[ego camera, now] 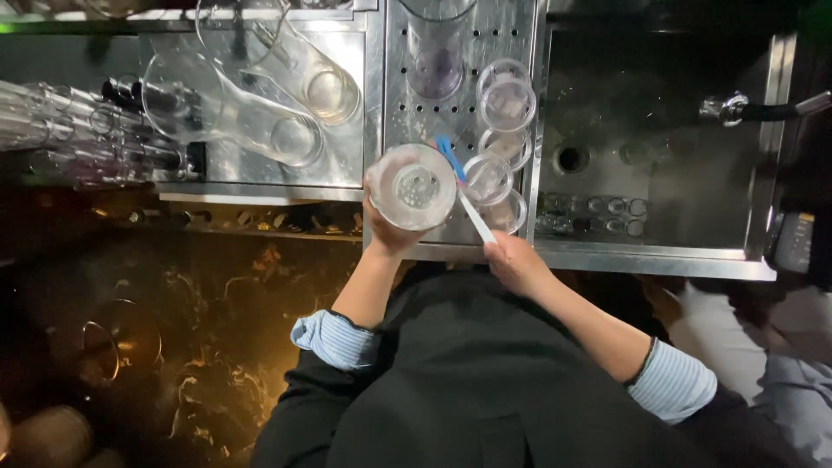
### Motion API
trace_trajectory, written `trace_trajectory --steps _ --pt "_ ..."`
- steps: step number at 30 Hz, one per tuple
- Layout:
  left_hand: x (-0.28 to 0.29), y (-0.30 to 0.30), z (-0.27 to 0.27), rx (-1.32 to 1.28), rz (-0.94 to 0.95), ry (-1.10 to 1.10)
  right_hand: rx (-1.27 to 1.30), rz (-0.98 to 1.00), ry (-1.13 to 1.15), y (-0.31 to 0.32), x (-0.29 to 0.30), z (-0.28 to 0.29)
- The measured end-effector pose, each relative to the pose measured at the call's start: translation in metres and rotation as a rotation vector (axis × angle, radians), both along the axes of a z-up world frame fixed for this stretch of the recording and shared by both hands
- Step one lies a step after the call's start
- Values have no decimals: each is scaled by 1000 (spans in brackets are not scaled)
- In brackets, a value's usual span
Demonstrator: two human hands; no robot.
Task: The person washes several clear plastic glasses at a stainless steel sink. They use a long-handled brush with a rainbow-colored head, applying liquid soap from a green bottle to the brush before scrubbing the inside and outside of each glass. The person rinses the brush and the glasses under running water from a faucet and places the cleaned glasses on a metal drying rack.
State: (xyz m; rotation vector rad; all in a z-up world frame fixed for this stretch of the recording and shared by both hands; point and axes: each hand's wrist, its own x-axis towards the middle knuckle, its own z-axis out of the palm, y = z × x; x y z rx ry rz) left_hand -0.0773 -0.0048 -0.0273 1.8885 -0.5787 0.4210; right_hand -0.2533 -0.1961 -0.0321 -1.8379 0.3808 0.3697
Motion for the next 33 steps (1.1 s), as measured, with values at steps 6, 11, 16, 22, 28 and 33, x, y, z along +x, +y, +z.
trace_trajectory --steps 6,11,16,22,28,33 --pt "9 -6 -11 13 64 -69 -103 -10 80 -22 -7 6" --pt "49 -3 -8 10 115 -179 -179 -112 50 -38 2 28" --pt "106 -25 15 -255 171 -78 -190 -102 28 -39 0 28" --pt "146 -50 11 -258 267 -87 -239 -57 45 -47 16 37" --pt "191 -61 -1 -164 295 -33 -90 -38 179 -56 40 65" --pt "225 -80 16 -391 219 155 -89 -35 191 -60 36 49"
